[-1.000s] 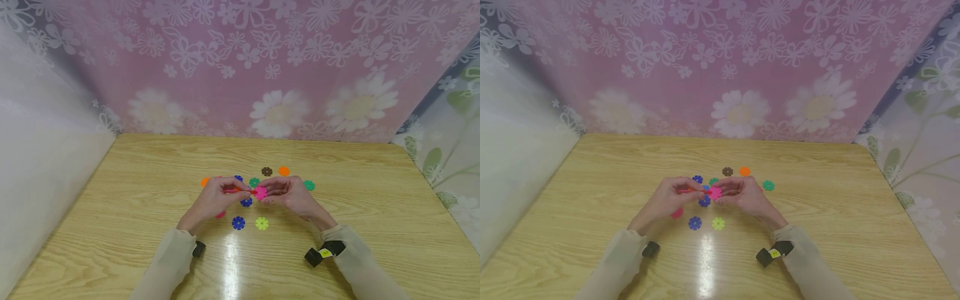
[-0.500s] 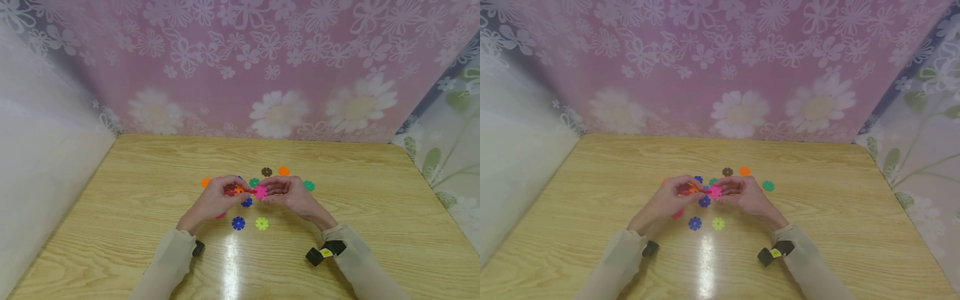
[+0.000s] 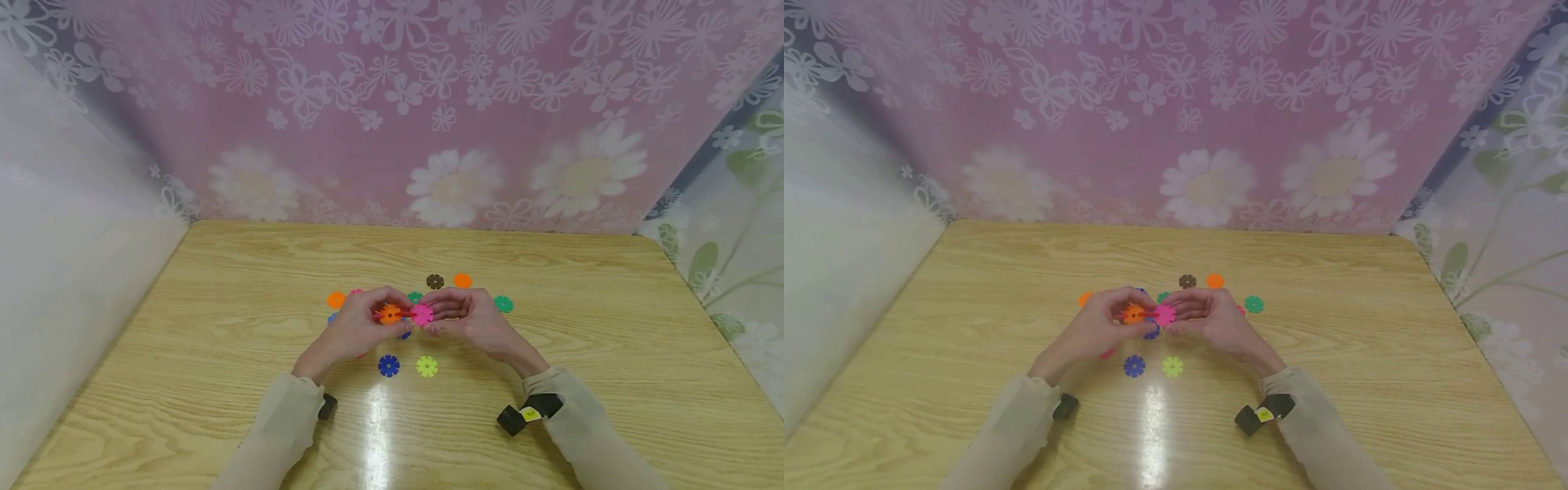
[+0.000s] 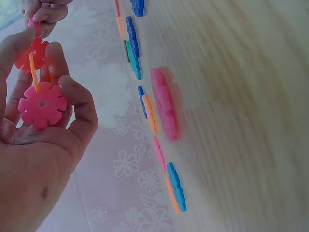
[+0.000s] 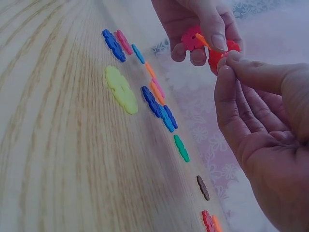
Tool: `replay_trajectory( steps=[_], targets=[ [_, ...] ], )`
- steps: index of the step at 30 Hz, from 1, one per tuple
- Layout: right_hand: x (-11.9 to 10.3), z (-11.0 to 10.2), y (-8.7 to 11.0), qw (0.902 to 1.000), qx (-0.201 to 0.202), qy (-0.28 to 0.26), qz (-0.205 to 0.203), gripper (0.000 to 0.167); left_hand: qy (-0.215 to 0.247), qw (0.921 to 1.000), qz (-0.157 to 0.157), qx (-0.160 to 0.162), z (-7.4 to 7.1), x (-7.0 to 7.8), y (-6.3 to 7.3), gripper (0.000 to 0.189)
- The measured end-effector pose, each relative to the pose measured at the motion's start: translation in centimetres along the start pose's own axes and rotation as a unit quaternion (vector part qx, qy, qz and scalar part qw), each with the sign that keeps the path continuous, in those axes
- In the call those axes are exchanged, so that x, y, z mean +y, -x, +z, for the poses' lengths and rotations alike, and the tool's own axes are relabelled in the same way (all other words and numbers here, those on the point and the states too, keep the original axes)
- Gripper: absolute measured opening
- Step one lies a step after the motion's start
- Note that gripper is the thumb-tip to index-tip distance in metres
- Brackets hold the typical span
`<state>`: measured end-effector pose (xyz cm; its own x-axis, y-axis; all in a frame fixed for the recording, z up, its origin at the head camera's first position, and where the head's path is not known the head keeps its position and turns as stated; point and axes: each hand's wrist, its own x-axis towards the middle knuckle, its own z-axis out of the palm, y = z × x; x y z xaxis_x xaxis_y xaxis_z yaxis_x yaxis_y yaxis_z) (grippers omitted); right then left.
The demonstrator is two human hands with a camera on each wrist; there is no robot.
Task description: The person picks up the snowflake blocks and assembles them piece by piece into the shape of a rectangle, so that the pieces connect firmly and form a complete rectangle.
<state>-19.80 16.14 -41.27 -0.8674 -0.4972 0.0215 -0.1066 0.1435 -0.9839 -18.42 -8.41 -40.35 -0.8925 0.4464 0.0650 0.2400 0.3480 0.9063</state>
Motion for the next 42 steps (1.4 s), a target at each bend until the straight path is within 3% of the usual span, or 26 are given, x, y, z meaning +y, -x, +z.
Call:
replay_trajectory(
  steps=[9, 22, 30, 36, 42],
  targets=[
    [-0.2, -0.2, 0.2, 0.9999, -0.005, 0.008, 0.010, 0.043, 0.004, 0.9999, -0.007, 0.012, -0.1, 0.0, 0.3, 0.019],
    [-0.3, -0.7, 0.5, 0.9997, 0.000, -0.021, 0.014, 0.032, 0.017, 0.9998, -0.003, 0.006, 0.0, -0.1, 0.3, 0.020],
    [-0.3, 0.1, 0.2, 0.9986, 0.007, -0.044, 0.030, 0.031, -0.025, 0.9995, -0.017, 0.006, 0.2, 0.2, 0.2, 0.039],
    [-0.3, 0.4, 0.1, 0.9979, 0.004, -0.053, 0.037, 0.029, -0.061, 0.9979, -0.019, 0.006, 0.3, 0.3, 0.2, 0.036],
    [-0.4, 0.3, 0.2, 0.9984, 0.005, -0.042, 0.037, 0.028, -0.058, 0.9981, -0.018, 0.005, 0.0, 0.1, 0.2, 0.035]
  ],
)
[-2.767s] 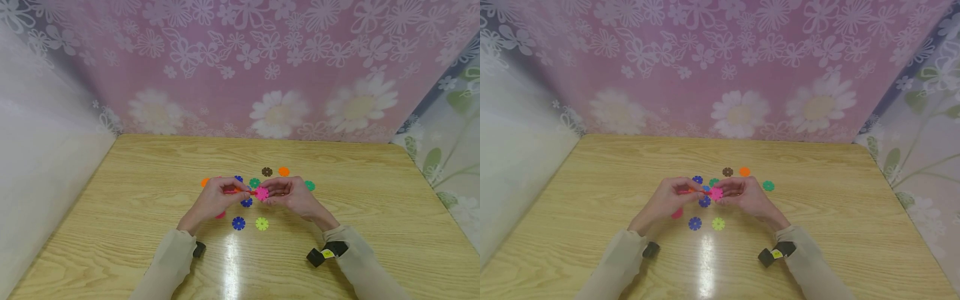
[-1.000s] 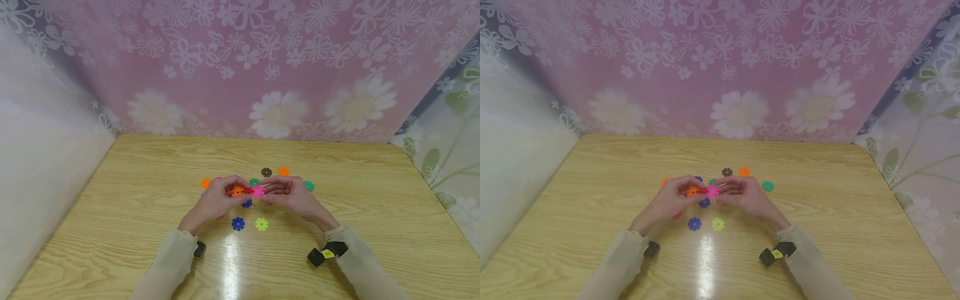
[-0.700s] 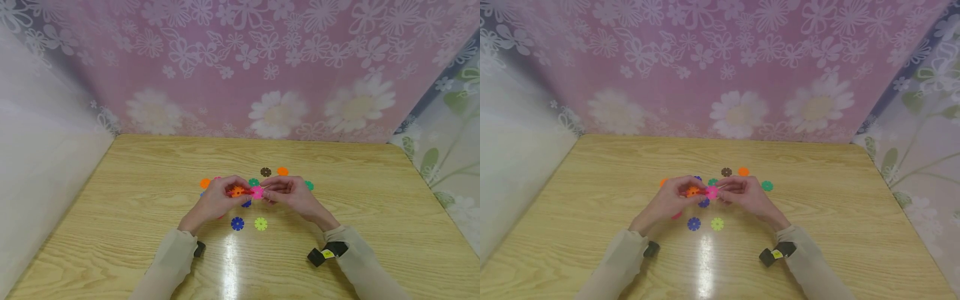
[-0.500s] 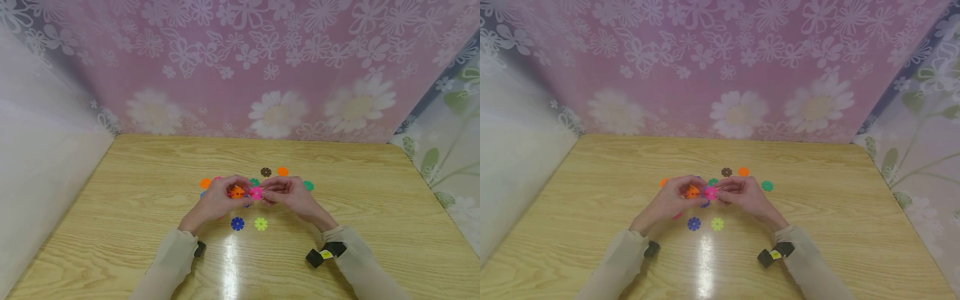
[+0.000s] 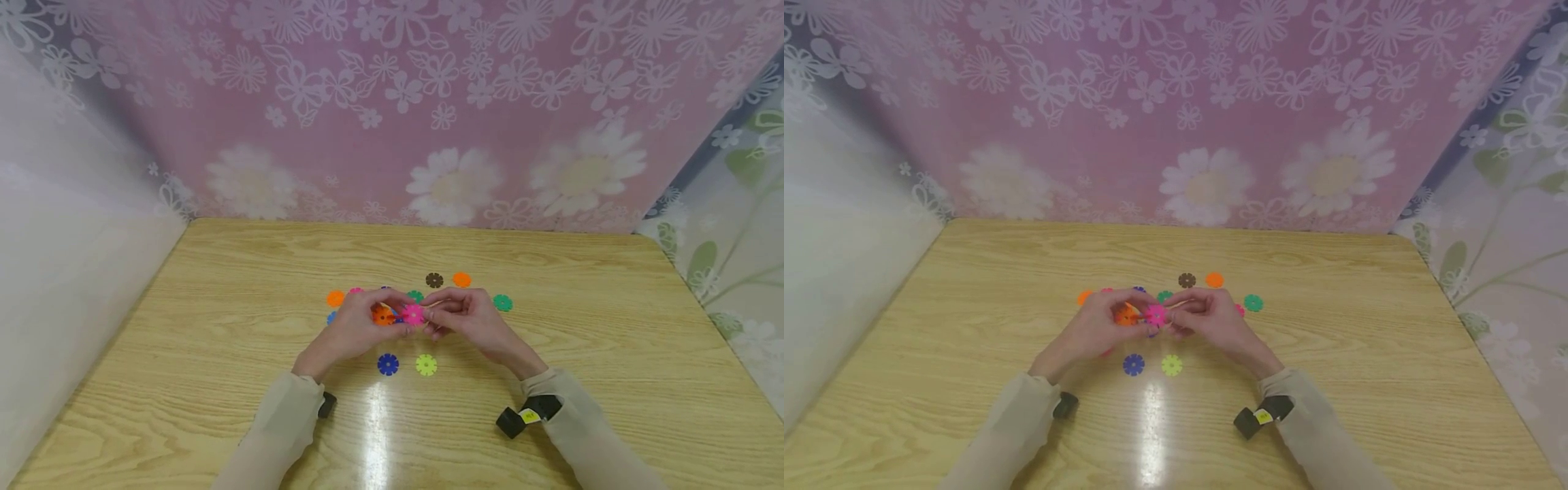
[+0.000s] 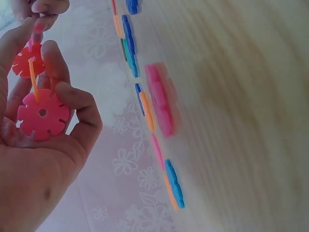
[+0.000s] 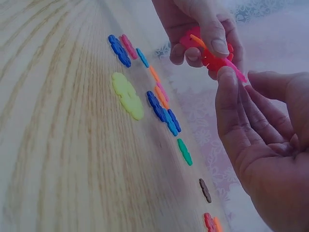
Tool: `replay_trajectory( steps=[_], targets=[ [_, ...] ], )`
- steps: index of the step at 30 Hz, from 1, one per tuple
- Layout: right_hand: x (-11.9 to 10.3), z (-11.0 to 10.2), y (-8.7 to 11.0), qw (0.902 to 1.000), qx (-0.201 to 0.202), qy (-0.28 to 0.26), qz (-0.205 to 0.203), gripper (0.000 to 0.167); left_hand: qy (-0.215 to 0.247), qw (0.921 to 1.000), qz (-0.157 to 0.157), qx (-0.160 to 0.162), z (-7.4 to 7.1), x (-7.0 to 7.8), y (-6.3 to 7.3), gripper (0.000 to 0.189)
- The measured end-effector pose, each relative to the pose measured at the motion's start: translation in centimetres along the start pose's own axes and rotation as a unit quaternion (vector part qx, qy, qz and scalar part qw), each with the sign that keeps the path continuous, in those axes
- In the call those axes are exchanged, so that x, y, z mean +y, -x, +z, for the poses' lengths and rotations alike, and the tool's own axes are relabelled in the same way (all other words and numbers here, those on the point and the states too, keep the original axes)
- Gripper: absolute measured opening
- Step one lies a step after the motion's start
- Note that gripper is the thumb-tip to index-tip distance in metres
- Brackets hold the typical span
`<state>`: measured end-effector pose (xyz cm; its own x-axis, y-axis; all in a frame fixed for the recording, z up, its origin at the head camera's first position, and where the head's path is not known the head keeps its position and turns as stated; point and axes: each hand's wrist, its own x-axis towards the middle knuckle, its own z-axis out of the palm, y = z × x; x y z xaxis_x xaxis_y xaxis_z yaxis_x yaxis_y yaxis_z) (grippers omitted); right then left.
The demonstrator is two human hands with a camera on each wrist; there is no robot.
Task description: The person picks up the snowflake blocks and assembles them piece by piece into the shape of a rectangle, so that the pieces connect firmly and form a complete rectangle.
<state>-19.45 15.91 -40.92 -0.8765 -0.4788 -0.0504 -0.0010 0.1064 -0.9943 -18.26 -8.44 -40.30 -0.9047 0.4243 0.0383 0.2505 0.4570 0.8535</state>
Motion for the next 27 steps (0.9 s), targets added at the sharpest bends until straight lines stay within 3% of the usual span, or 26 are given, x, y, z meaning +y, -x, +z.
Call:
replay_trajectory(
  steps=[14, 18, 27],
  targets=[
    [-0.1, -4.3, 1.7, 0.9935, 0.045, 0.103, -0.018, 0.034, 0.023, 0.9995, -0.017, 0.013, -1.3, -0.3, 0.2, 0.030],
    [0.1, -5.5, 2.5, 0.9823, 0.069, 0.173, -0.018, 0.030, 0.025, 0.9993, -0.023, 0.013, -1.4, -0.2, 0.4, 0.030],
    [0.7, -7.4, 4.1, 0.9464, 0.099, 0.307, -0.008, 0.023, 0.016, 0.9998, -0.009, 0.006, -1.1, -0.2, 0.4, 0.034]
  ],
)
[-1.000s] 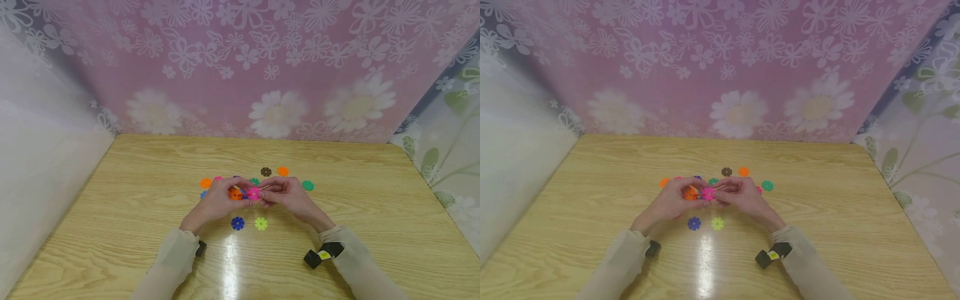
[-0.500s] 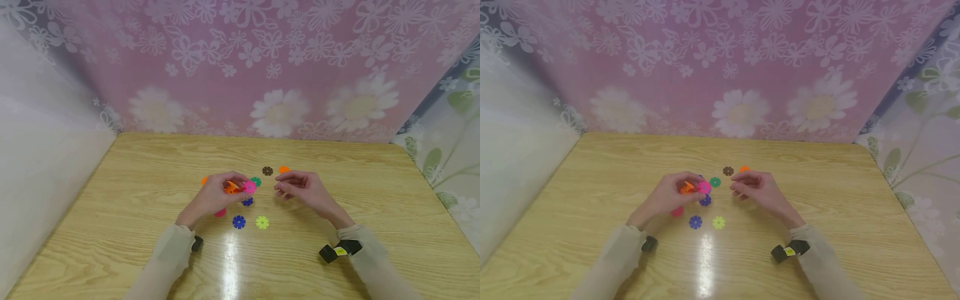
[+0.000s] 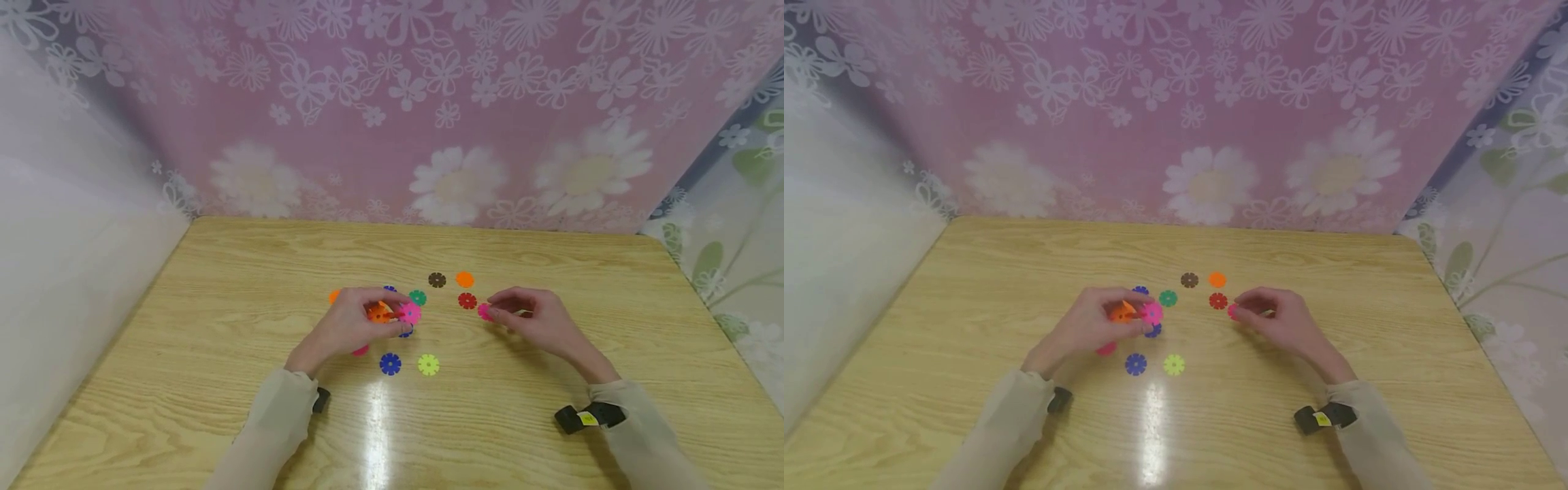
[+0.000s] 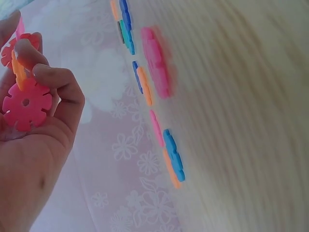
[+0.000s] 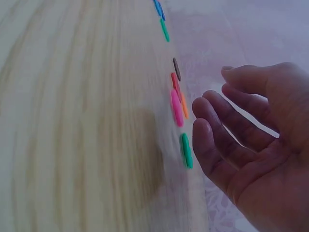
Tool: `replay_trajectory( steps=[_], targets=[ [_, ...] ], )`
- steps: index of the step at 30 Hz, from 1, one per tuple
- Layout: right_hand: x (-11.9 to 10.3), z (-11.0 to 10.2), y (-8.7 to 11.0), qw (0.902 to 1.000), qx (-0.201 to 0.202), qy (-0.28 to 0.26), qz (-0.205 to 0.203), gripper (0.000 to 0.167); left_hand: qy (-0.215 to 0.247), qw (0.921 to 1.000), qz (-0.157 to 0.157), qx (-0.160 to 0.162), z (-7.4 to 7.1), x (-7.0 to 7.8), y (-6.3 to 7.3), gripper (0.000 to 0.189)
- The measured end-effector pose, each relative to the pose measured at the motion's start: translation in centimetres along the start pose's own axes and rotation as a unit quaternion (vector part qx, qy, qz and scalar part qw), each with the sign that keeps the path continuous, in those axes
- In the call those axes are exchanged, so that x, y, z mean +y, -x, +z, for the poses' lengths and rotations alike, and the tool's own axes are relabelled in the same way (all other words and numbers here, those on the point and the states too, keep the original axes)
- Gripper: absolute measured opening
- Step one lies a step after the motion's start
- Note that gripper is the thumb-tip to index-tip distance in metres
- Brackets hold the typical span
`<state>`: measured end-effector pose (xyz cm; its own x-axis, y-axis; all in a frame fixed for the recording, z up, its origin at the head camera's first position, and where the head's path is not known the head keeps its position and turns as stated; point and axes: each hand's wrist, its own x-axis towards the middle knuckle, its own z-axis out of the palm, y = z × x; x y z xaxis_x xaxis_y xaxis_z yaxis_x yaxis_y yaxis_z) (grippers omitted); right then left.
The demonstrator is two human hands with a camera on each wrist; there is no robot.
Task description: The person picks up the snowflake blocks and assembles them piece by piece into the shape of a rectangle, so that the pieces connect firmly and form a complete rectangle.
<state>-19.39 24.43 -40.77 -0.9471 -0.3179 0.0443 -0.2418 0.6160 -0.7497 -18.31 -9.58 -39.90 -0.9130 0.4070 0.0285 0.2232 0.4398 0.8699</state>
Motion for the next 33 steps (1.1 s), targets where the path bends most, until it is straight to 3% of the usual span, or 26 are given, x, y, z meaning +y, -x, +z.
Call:
replay_trajectory(
  steps=[14, 23, 33],
  targets=[
    [2.0, -0.4, 0.0, 0.9893, 0.023, 0.137, -0.044, 0.022, -0.019, 0.9995, 0.015, -0.018, 0.3, -0.1, -0.1, 0.035],
    [1.6, 0.1, -0.7, 0.9844, 0.006, 0.171, -0.039, 0.027, -0.019, 0.9990, 0.029, -0.028, 0.5, 0.0, -0.2, 0.031],
    [1.3, 0.4, -1.3, 0.9830, -0.003, 0.181, -0.029, 0.027, -0.019, 0.9992, 0.018, -0.031, 0.7, 0.2, -0.2, 0.033]
  ],
)
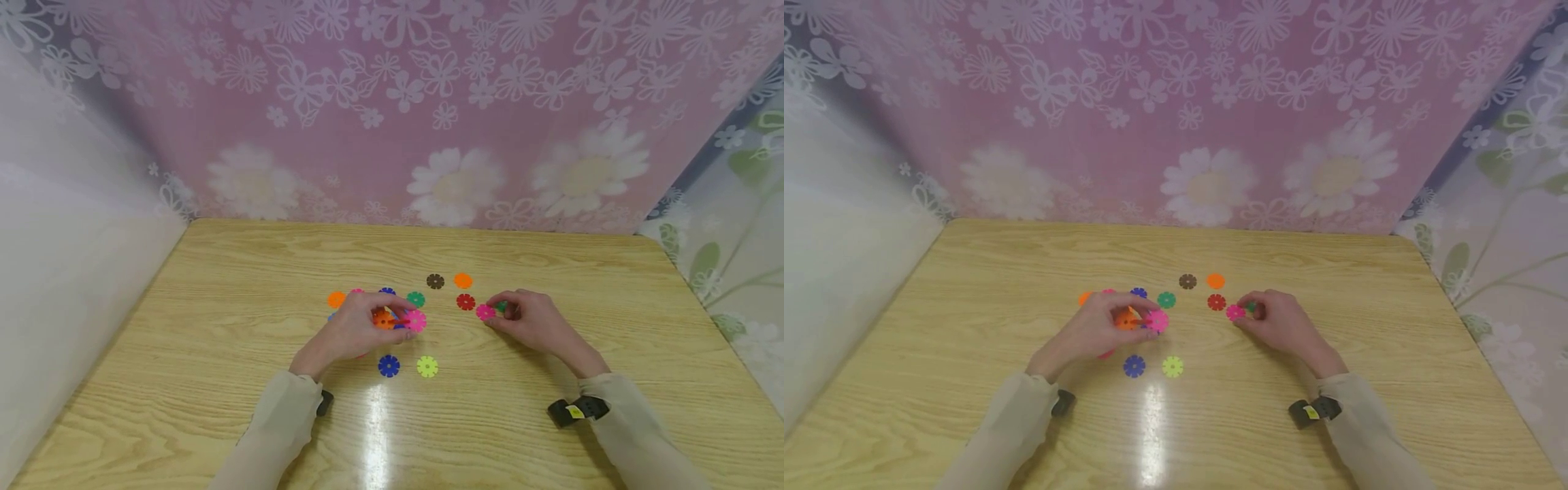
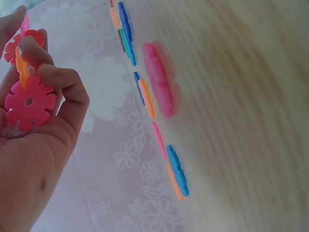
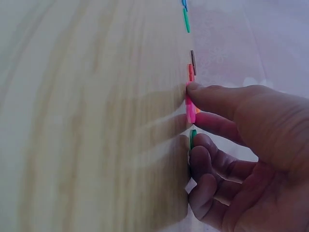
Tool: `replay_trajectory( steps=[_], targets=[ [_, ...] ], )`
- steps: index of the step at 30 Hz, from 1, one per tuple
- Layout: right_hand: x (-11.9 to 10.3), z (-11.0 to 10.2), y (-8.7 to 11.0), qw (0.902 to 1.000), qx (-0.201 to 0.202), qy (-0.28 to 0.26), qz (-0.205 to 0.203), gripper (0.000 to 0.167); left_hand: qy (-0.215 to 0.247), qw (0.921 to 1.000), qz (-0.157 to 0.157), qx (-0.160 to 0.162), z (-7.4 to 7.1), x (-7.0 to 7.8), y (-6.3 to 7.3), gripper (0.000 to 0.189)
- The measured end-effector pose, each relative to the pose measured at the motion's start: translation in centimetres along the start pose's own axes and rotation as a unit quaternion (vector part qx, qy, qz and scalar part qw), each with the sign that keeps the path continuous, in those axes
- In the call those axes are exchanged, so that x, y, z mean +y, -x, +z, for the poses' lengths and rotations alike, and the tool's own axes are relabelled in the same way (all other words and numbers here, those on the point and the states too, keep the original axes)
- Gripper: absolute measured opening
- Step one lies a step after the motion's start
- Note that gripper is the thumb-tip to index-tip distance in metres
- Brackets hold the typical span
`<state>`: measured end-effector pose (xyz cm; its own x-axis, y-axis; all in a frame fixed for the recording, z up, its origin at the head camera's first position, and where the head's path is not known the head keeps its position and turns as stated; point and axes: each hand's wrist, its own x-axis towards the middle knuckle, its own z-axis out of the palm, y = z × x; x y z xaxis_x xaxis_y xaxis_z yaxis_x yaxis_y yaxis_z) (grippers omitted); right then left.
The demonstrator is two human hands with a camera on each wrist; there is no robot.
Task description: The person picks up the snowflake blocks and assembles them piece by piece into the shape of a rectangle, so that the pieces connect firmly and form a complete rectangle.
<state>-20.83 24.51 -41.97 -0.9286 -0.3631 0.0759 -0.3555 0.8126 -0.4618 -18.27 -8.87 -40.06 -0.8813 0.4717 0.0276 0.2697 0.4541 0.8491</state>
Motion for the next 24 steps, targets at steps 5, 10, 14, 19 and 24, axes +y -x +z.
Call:
replay_trajectory(
  steps=[5, 10, 14, 19, 24],
  targets=[
    [0.06, -0.23, -0.07, 0.9996, -0.015, -0.022, 0.011, 0.024, 0.002, 1.0000, 0.001, 0.000, 0.06, 0.08, -0.01, 0.033],
    [0.19, -0.58, 0.07, 0.9979, -0.025, -0.054, 0.023, 0.025, 0.002, 1.0000, -0.002, -0.002, 0.13, 0.13, -0.01, 0.033],
    [0.28, -0.61, 0.24, 0.9974, -0.017, -0.065, 0.025, 0.028, 0.003, 1.0000, -0.003, -0.005, 0.19, 0.18, -0.01, 0.034],
    [0.26, -0.53, 0.49, 0.9967, 0.003, -0.078, 0.018, 0.026, -0.002, 0.9999, -0.015, -0.007, 0.25, 0.29, 0.00, 0.035],
    [0.18, -0.23, 0.65, 0.9950, 0.015, -0.097, 0.022, 0.020, -0.009, 0.9998, -0.019, -0.007, 0.31, 0.36, -0.04, 0.036]
  ],
)
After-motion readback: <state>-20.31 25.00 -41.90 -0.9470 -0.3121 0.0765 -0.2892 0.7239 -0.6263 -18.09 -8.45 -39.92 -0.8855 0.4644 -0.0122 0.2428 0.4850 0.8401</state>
